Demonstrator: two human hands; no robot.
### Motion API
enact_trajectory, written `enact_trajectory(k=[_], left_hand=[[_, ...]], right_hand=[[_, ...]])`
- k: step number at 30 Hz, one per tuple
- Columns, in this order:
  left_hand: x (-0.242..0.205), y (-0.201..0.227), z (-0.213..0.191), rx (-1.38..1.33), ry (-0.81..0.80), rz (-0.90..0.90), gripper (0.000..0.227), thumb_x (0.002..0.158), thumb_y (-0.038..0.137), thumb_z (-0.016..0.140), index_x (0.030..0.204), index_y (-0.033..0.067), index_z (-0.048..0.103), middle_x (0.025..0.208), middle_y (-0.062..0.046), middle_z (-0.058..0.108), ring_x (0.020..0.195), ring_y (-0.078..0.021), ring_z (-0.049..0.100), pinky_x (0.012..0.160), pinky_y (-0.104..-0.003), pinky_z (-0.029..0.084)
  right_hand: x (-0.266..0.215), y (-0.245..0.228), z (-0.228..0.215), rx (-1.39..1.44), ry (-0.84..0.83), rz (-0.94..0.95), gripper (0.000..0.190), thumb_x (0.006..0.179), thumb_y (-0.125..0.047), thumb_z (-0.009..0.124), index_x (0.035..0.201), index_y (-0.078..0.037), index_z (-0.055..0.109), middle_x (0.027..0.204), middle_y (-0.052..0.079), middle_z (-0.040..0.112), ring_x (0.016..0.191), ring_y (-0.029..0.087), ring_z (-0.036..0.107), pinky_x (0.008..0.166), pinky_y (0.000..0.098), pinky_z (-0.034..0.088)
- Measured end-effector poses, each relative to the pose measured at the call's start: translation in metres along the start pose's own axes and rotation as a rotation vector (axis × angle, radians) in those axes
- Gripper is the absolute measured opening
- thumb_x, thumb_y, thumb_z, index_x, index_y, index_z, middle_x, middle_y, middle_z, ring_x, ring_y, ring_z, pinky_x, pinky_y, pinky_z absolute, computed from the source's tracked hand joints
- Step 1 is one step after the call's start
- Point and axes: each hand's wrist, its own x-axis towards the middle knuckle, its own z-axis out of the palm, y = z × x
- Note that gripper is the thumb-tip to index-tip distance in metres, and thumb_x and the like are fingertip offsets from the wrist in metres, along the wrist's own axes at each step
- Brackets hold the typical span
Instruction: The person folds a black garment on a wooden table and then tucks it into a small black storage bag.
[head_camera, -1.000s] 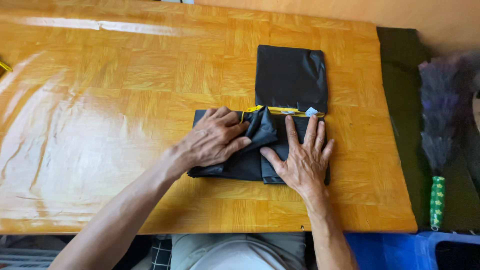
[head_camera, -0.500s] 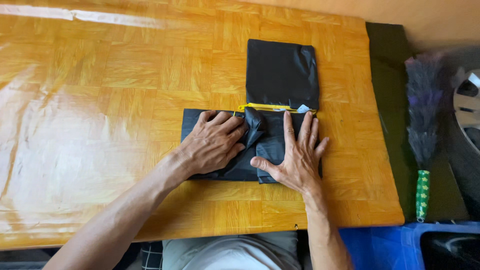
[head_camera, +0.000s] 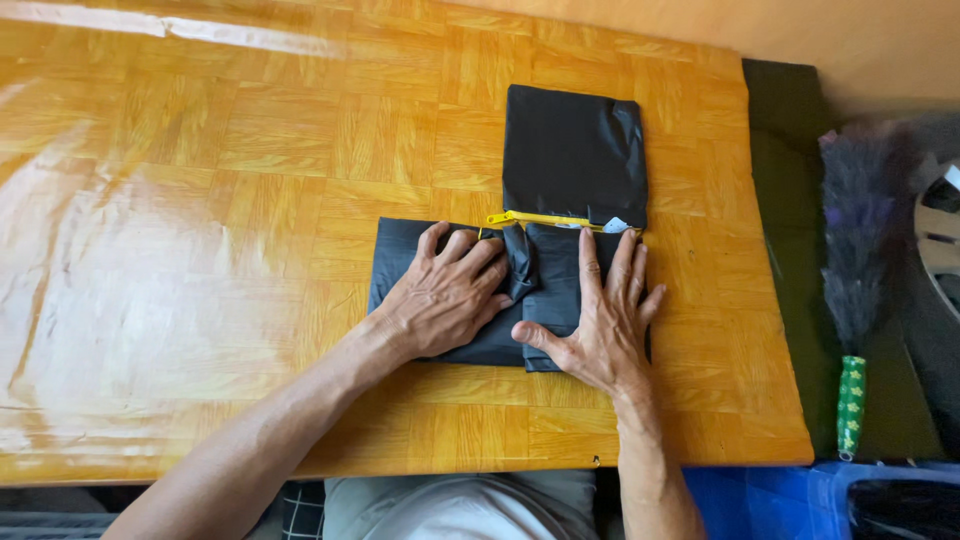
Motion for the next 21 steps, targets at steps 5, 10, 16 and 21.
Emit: enact_trajectory(k=[5, 10, 16, 21], left_hand=[[0.002, 0.003, 0.0, -0.013, -0.04, 0.002, 0.042, 0.099, 0.038, 0.053, 0.128, 0.0083, 0.06, 0.13, -0.011, 0.046, 0.121, -0.0329, 0.041, 0.106, -0.069, 0.029], [0.006, 0.006, 0.019, 0.089, -0.024, 0.021, 0.036, 0.093, 0.036, 0.057, 0.116, 0.009, 0.065, 0.123, -0.011, 0.047, 0.112, -0.0339, 0.044, 0.099, -0.074, 0.034], [0.004, 0.001, 0.014, -0.063, 0.088, 0.022, 0.042, 0.083, 0.034, 0.061, 0.116, 0.0077, 0.06, 0.114, -0.01, 0.053, 0.111, -0.0312, 0.051, 0.104, -0.074, 0.029], [0.001, 0.003, 0.002, -0.242, 0.106, 0.003, 0.039, 0.095, 0.031, 0.057, 0.128, 0.0102, 0.058, 0.127, -0.01, 0.059, 0.123, -0.0302, 0.052, 0.109, -0.075, 0.02]], right_hand=[[0.001, 0.001, -0.003, 0.049, -0.001, 0.002, 0.132, 0.064, -0.082, 0.071, 0.166, -0.019, 0.014, 0.165, 0.032, 0.002, 0.152, 0.053, 0.004, 0.108, 0.0813, 0.008], [0.001, 0.001, -0.003, 0.059, -0.003, 0.012, 0.127, 0.068, -0.081, 0.068, 0.166, -0.02, 0.014, 0.166, 0.03, 0.004, 0.152, 0.052, 0.005, 0.109, 0.0799, 0.01], [0.002, 0.0, -0.005, 0.075, -0.011, 0.017, 0.124, 0.071, -0.079, 0.067, 0.166, -0.02, 0.015, 0.165, 0.032, 0.005, 0.151, 0.053, 0.005, 0.109, 0.0787, 0.009], [0.001, 0.001, -0.005, 0.083, -0.013, 0.01, 0.122, 0.072, -0.079, 0.067, 0.166, -0.021, 0.015, 0.165, 0.032, 0.005, 0.152, 0.053, 0.004, 0.109, 0.0783, 0.009]])
